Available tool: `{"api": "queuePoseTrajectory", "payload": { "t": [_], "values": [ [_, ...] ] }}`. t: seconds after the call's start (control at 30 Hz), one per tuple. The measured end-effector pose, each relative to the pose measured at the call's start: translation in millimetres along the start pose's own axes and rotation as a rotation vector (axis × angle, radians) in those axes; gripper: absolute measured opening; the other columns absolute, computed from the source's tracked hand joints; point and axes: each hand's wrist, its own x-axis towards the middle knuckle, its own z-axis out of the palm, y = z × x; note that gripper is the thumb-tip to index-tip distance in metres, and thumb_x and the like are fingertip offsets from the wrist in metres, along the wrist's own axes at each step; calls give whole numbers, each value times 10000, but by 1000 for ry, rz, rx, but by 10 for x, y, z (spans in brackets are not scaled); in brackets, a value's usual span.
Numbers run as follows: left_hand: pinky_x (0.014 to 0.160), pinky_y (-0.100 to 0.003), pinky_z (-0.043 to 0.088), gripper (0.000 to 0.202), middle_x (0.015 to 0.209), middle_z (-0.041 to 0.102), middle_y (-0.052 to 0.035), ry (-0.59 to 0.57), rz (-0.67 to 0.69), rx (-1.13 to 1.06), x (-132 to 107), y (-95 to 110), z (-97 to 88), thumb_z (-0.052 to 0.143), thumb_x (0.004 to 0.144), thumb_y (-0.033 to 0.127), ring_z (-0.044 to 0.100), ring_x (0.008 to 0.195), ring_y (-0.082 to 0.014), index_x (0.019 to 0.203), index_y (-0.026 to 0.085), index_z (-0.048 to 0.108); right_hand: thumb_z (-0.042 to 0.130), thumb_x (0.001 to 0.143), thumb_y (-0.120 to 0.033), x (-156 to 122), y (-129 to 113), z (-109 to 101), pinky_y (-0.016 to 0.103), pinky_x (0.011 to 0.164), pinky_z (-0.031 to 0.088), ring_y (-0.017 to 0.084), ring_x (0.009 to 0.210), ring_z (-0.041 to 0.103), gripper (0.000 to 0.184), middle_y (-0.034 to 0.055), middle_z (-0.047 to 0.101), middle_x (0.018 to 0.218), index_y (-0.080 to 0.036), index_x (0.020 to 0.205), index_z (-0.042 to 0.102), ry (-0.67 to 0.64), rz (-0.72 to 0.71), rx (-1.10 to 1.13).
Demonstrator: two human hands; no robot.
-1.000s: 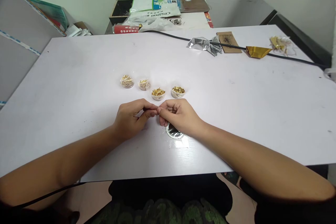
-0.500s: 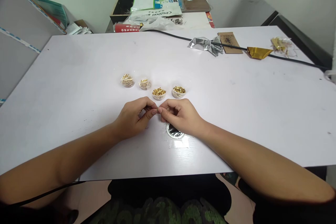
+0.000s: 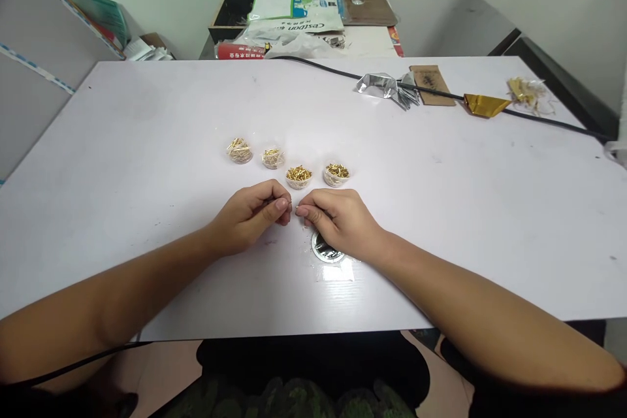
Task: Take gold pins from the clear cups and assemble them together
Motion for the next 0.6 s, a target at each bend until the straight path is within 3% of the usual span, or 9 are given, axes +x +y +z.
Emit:
{"api": "queuePoseTrajectory", "payload": {
  "t": [0.3,0.6],
  "values": [
    [622,-234,494,217,746,599,-46,3,-3,-29,28,-17,1,462,970,320,559,673,-109,875,134,523,443,986,-196,-6,35,2,208,616,467,85,640,579,184,23,643,753,-154,890,594,-68,-63,-51],
    [494,-187,371,131,684,544,-6,1,22,58,36,-11,-12,526,904,243,420,555,-64,841,129,533,479,972,-225,16,23,-35,228,586,448,99,607,563,201,18,632,693,-163,840,617,-71,-87,-50]
  ]
}}
